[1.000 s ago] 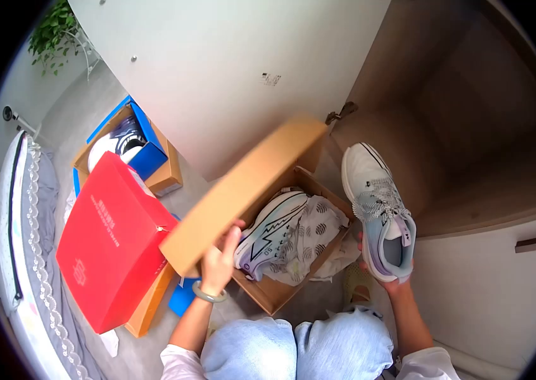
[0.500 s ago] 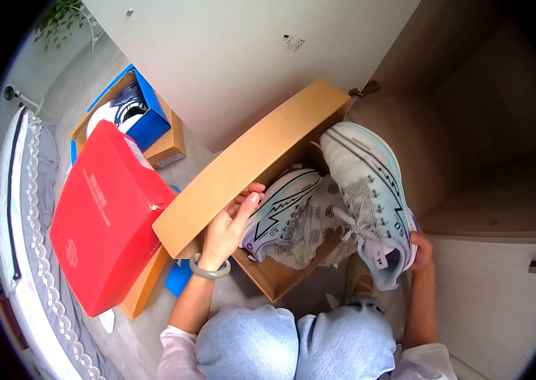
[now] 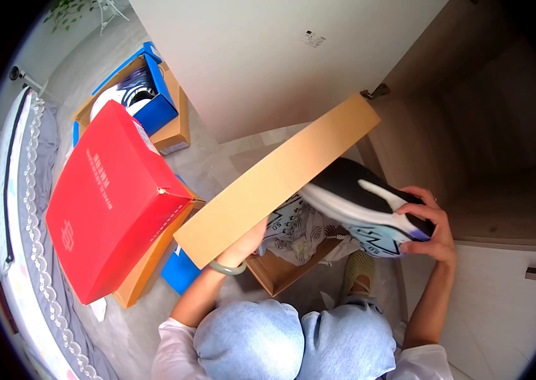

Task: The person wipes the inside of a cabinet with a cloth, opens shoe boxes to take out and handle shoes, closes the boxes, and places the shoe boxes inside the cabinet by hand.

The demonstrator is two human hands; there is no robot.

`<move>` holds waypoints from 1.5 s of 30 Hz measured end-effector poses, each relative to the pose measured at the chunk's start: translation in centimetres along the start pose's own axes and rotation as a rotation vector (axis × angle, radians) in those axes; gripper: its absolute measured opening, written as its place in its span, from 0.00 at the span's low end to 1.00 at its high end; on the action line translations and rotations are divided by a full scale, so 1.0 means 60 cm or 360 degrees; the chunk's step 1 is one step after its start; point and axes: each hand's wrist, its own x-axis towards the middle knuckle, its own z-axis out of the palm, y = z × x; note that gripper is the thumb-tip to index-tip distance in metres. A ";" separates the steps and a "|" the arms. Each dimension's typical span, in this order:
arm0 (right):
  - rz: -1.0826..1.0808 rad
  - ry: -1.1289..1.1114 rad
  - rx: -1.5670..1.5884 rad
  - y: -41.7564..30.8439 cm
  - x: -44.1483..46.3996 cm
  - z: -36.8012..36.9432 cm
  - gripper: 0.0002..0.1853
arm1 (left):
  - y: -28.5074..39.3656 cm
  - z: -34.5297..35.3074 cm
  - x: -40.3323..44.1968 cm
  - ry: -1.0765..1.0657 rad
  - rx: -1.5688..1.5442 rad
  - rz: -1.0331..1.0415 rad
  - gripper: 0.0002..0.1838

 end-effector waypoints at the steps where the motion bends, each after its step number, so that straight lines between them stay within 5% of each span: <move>1: -0.0009 -0.0003 0.0000 -0.020 0.011 0.006 0.31 | -0.012 -0.009 -0.005 -0.0004 0.0044 -0.0032 0.16; 3: -0.0424 -0.0121 -0.0682 -0.059 0.032 0.027 0.28 | 0.034 -0.023 0.001 0.0032 -0.0091 -0.0019 0.18; 5: -0.0521 -0.0180 -0.0820 -0.087 0.052 0.050 0.28 | 0.049 -0.031 0.004 0.0058 -0.0226 0.0002 0.21; 7: -0.0787 -0.0414 -0.1188 -0.097 0.068 0.073 0.27 | 0.039 -0.038 0.008 -0.0253 -0.0209 -0.0037 0.31; 9: -0.0866 -0.0452 -0.1189 -0.067 0.072 0.099 0.26 | 0.058 -0.053 -0.002 -0.0463 -0.0223 -0.0322 0.41; 13: -0.1070 -0.0432 -0.1361 0.005 0.071 0.135 0.29 | 0.026 -0.051 -0.044 -0.0630 -0.0143 -0.0384 0.40; 17: -0.0786 -0.0669 -0.1151 0.058 0.067 0.146 0.26 | 0.020 -0.025 -0.071 -0.0751 0.0374 -0.0304 0.41; 20: -0.0443 -0.0181 -0.0531 0.101 0.067 0.144 0.24 | 0.007 0.014 -0.098 -0.0592 0.0457 -0.0170 0.40; 21: -0.0442 -0.0174 -0.0533 0.111 0.067 0.152 0.24 | 0.006 0.025 -0.106 -0.0612 0.0624 -0.0095 0.40; 23: 0.0034 0.0519 -0.0782 0.127 0.062 0.173 0.27 | 0.003 0.041 -0.110 -0.0502 0.0786 0.0184 0.41; 25: 0.0110 0.0549 -0.0907 0.199 0.056 0.184 0.32 | -0.026 0.061 -0.132 -0.0521 0.0769 0.0247 0.44; 27: 0.0412 0.0379 0.0081 0.252 0.056 0.194 0.38 | -0.030 0.071 -0.143 -0.0584 0.1197 0.0353 0.47; 28: 0.0407 0.0387 0.0081 0.240 0.052 0.198 0.38 | -0.020 0.067 -0.137 -0.0846 0.1087 0.0093 0.46; 30: 0.0385 0.0475 -0.0706 0.199 0.047 0.210 0.41 | 0.007 0.058 -0.117 -0.0835 0.1017 0.0386 0.43; 31: 0.0396 0.0481 -0.0702 0.198 0.046 0.207 0.41 | 0.014 0.057 -0.114 -0.0834 0.0932 0.0663 0.41; 33: 0.0157 0.0354 -0.0630 0.198 0.049 0.199 0.43 | 0.008 0.068 -0.118 -0.0834 0.0895 0.0679 0.36; 40: 0.0345 0.0389 -0.0689 0.223 0.058 0.200 0.40 | 0.016 0.076 -0.095 -0.0950 0.0901 0.0696 0.29; 42: 0.0120 0.0568 -0.0689 0.237 0.050 0.201 0.29 | 0.004 0.029 -0.106 -0.0523 0.1140 0.1678 0.26; 43: 0.0129 0.0578 -0.0687 0.235 0.047 0.198 0.29 | -0.014 0.010 -0.133 -0.0393 0.1289 0.1853 0.26; 45: 0.0759 0.0701 -0.0381 0.229 0.038 0.193 0.17 | 0.032 -0.030 -0.142 0.0691 0.1843 0.1947 0.28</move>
